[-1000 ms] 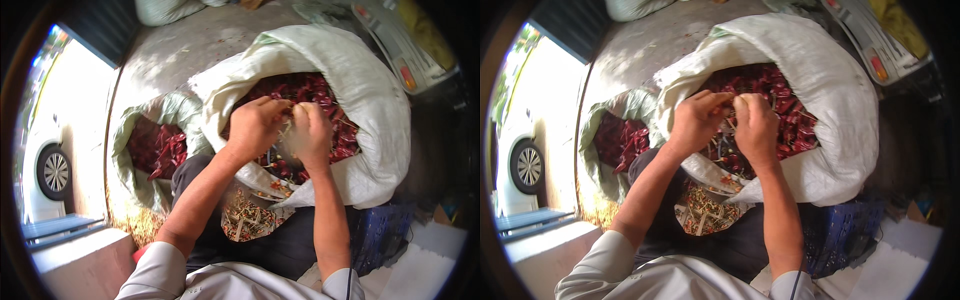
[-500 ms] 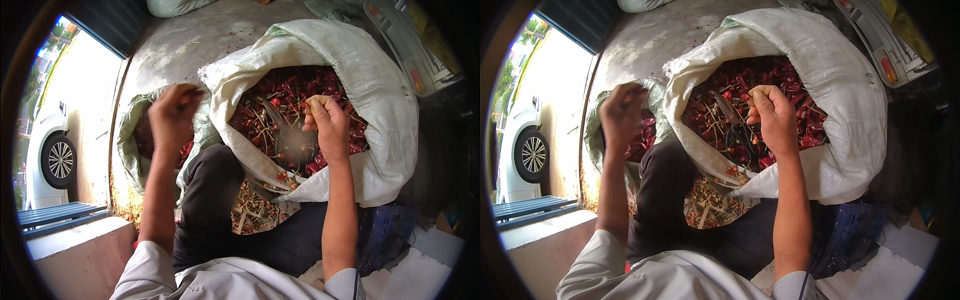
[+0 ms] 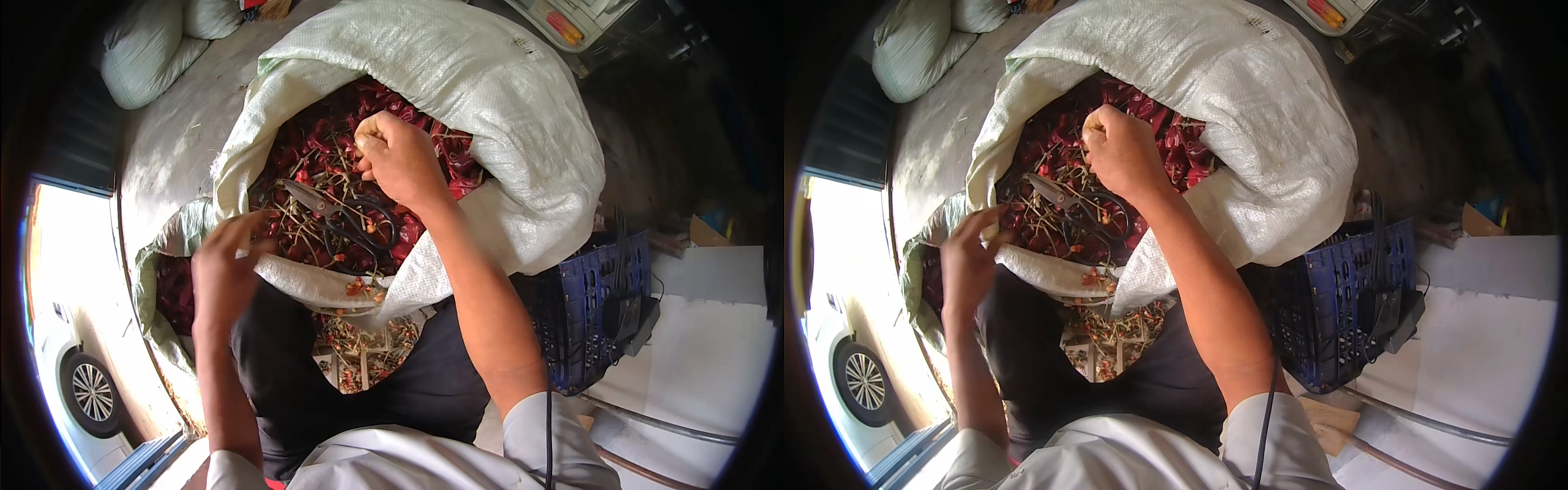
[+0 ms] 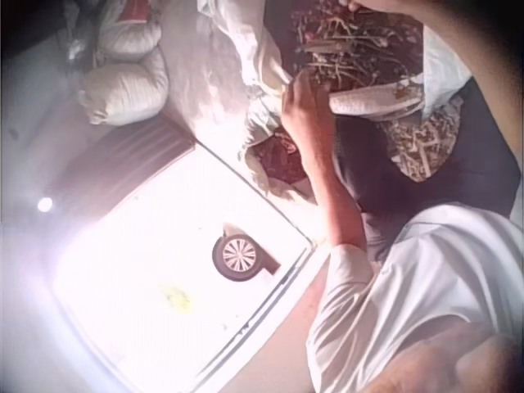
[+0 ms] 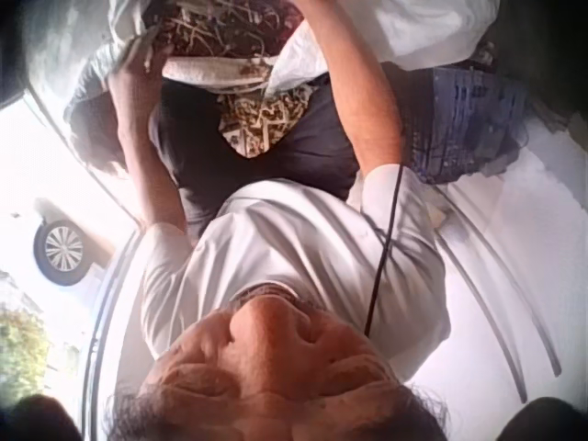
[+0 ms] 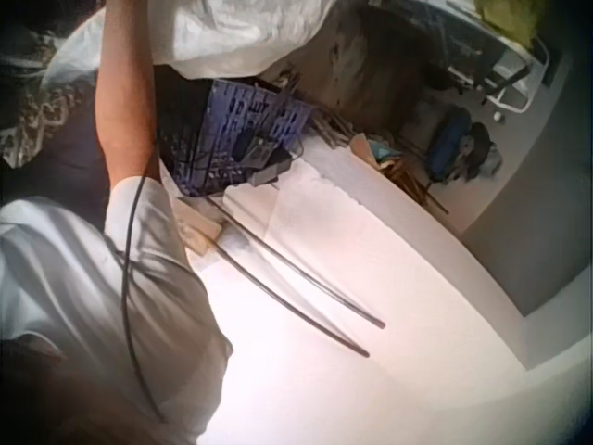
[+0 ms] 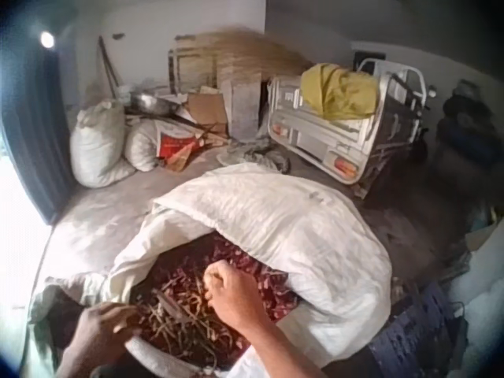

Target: The person sits on the floor and uses scissors to trim the stems off dried red chilies taken from a large white sack. The trimmed chilies are placed into a smaller sack on the left, while the removed stems are discarded onto a newspaper on the floor.

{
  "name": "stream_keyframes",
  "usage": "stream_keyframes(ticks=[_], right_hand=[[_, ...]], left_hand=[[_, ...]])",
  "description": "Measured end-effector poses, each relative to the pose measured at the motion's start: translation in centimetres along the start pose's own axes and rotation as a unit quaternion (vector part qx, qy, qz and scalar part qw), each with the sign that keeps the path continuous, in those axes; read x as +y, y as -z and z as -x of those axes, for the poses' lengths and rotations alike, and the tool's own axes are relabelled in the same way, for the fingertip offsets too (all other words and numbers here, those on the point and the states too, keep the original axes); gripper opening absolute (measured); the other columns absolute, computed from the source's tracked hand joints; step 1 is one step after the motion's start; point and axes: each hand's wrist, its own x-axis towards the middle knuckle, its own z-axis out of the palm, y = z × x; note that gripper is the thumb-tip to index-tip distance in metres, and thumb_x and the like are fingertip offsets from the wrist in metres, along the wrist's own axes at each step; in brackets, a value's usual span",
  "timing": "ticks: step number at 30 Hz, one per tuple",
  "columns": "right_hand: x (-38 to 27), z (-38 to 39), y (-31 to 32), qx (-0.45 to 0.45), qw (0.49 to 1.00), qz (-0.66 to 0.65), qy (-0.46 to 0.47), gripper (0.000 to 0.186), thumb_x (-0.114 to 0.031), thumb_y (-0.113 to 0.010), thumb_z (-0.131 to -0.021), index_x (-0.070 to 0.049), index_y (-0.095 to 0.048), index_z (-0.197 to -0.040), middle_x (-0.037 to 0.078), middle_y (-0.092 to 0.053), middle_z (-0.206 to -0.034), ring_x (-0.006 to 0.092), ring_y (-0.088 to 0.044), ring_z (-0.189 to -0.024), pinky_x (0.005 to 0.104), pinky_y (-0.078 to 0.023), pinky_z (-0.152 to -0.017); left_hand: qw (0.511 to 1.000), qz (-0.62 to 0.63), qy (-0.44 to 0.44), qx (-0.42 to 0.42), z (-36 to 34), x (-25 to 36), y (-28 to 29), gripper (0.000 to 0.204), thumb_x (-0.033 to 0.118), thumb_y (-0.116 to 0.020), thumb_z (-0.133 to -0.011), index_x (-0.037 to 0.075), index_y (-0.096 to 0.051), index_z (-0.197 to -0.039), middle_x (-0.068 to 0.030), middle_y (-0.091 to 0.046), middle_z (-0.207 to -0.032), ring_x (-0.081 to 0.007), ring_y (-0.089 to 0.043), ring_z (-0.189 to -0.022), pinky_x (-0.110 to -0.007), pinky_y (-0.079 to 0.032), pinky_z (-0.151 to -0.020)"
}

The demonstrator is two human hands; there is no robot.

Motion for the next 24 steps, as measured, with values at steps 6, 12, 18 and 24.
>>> stream_keyframes(ticks=[6,12,18,24], right_hand=[[2.5,-0.4,1.5,0.092,0.945,0.286,0.129,0.006,-0.008,-0.061,-0.09,-0.003,-0.063,-0.093,0.02,-0.069,-0.083,0.0384,-0.068,-0.079,0.0471,-0.053,-0.07],[2.8,-0.1,2.4,0.032,0.902,0.422,0.08,0.004,-0.007,-0.061,-0.087,-0.003,-0.06,-0.087,0.019,-0.068,-0.081,0.0397,-0.067,-0.081,0.0507,-0.052,-0.069],[2.7,0.4,2.6,0.024,0.892,0.444,0.086,0.006,-0.001,-0.061,-0.08,-0.004,-0.059,-0.084,0.019,-0.067,-0.077,0.0394,-0.068,-0.079,0.0507,-0.053,-0.067],[1.8,0.6,2.7,-0.003,0.887,0.455,0.078,0.009,-0.002,-0.062,-0.081,-0.005,-0.066,-0.088,0.018,-0.071,-0.082,0.0361,-0.072,-0.081,0.0463,-0.057,-0.069]], left_hand=[[0.952,-0.133,-0.159,-0.226,-3.3,7.3,-7.0,0.064,0.035,-0.082,-0.07,0.013,-0.063,-0.126,-0.0134,-0.063,-0.115,-0.0346,-0.061,-0.108,-0.044,-0.054,-0.089],[0.951,-0.079,-0.183,-0.235,-3.0,7.1,-8.4,0.04,0.013,-0.071,-0.069,0.007,-0.066,-0.108,-0.0149,-0.061,-0.11,-0.0372,-0.061,-0.102,-0.044,-0.054,-0.084],[0.97,0.062,-0.182,-0.151,-1.1,5.2,-8.0,0.042,-0.01,-0.063,-0.06,0.001,-0.065,-0.1,-0.0158,-0.06,-0.117,-0.0351,-0.062,-0.103,-0.039,-0.056,-0.079],[0.917,0.355,0.016,-0.183,-1.9,4.1,-3.5,0.047,-0.015,-0.067,-0.058,0.002,-0.066,-0.102,-0.0101,-0.06,-0.118,-0.0191,-0.062,-0.105,-0.029,-0.056,-0.074]])
